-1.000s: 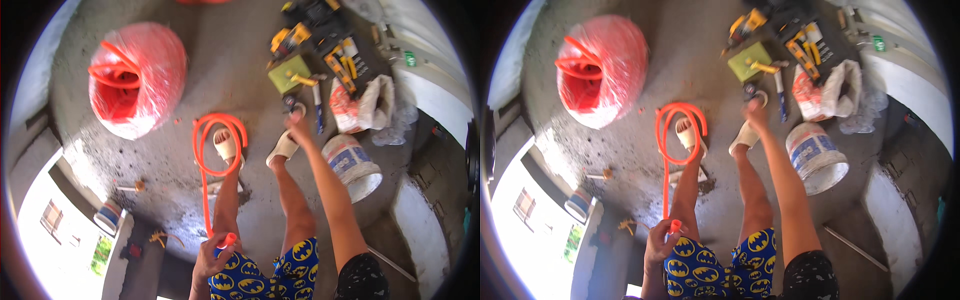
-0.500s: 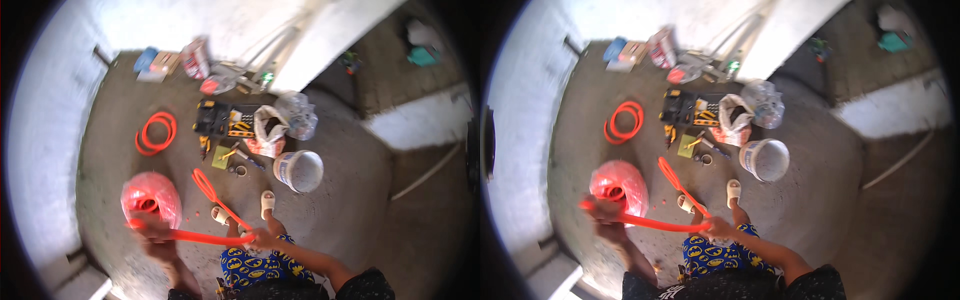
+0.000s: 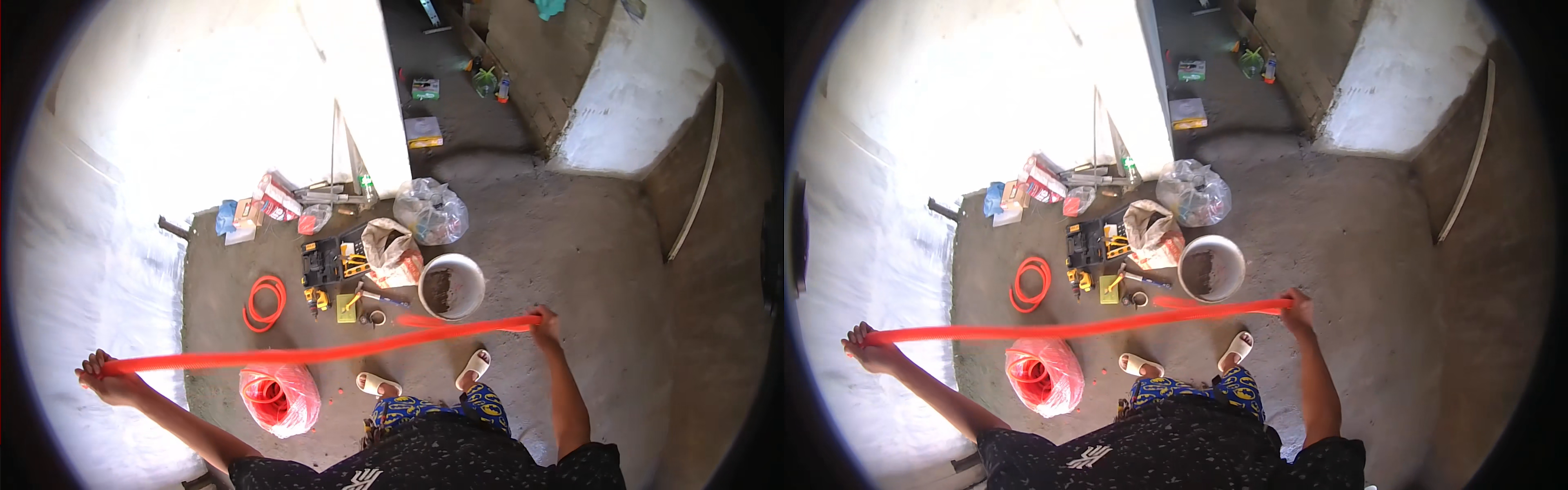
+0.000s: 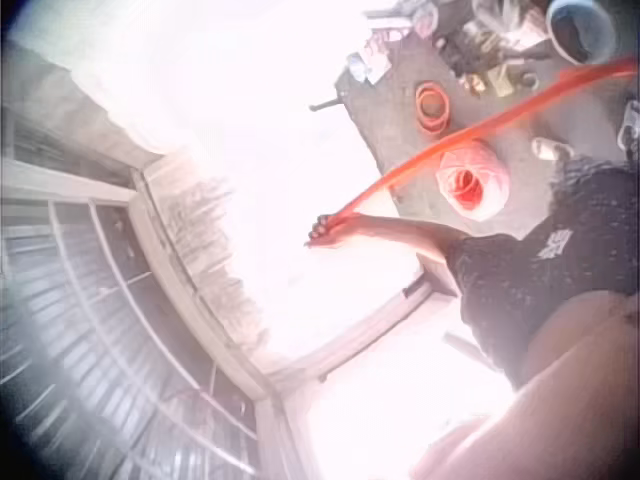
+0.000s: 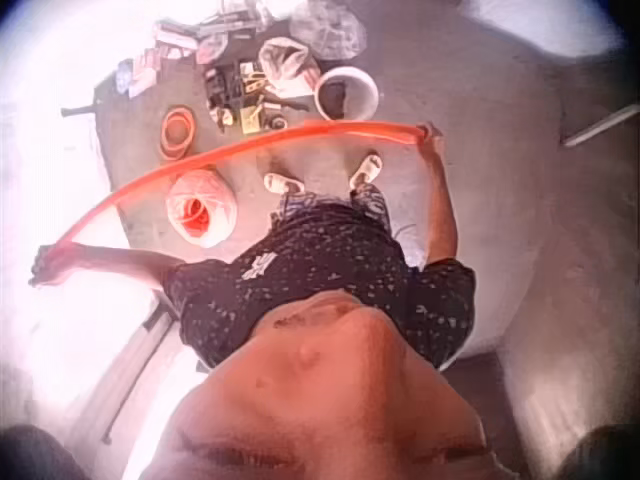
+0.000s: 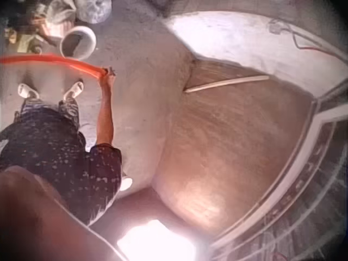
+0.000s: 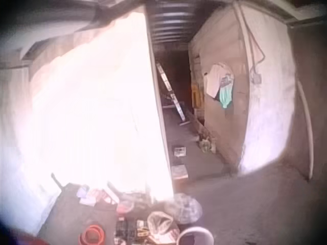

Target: The person measures a length of red flexible conduit against a green fish tape, wraps electrical tape around a thin black wire to secure it, and then feeds the wire through the red conduit by hand.

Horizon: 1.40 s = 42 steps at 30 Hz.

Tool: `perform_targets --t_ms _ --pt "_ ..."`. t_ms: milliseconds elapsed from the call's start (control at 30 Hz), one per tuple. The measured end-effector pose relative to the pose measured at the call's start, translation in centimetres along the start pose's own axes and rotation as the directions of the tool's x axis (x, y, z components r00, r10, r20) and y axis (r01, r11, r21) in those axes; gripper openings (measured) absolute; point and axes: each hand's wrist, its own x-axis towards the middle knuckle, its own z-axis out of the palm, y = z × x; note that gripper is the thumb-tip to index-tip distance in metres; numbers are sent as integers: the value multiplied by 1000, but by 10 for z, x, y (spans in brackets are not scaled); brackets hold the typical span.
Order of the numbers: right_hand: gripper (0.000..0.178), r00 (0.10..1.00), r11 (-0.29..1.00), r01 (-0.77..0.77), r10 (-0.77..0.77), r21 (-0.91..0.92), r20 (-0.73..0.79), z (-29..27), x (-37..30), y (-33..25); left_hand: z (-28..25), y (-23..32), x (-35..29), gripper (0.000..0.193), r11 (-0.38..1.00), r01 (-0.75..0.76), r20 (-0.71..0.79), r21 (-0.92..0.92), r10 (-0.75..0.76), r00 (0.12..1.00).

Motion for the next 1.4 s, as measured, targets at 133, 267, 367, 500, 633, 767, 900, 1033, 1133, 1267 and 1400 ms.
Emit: perform_targets --t_ms 133,267,367,500,633,767,900,1033,1133,1267,1400 --pt "25 992 992 -88 96 94 -86 -94 11 85 38 -11 -11 21 930 -163 -226 328 245 943" --pt "26 979 986 -143 129 -84 -156 -175 38 138 60 -62 -29 26 874 -238 -205 424 349 915" --pt "26 974 965 -132 83 -229 -210 -223 67 195 46 -96 -33 24 839 -90 -347 536 317 883" --pt "28 938 868 -311 215 -387 -273 -273 99 287 -10 -142 0 32 614 -79 -433 785 635 639" --pt "30 944 789 -309 189 -531 -269 -329 140 324 -6 -209 -101 31 625 40 -479 780 555 680" --pt "32 923 713 -384 273 -587 -273 -345 221 349 96 -265 -209 26 770 -38 -350 637 333 876" --pt "32 915 654 -403 267 -640 -303 -345 341 376 235 -327 -300 24 882 92 -261 463 37 965" --pt "37 935 815 -317 181 -485 -306 -336 491 390 371 -368 -389 28 921 257 146 293 -309 940" --pt "35 940 923 -262 178 -283 -291 -306 617 385 456 -396 -456 32 841 -67 639 537 -354 683" --pt "31 962 974 -132 81 -183 -262 -231 777 340 572 -447 -520 27 732 368 579 573 -680 450" --pt "35 982 979 -29 66 202 -177 -144 919 347 647 -512 -546 35 787 188 675 587 -604 424"
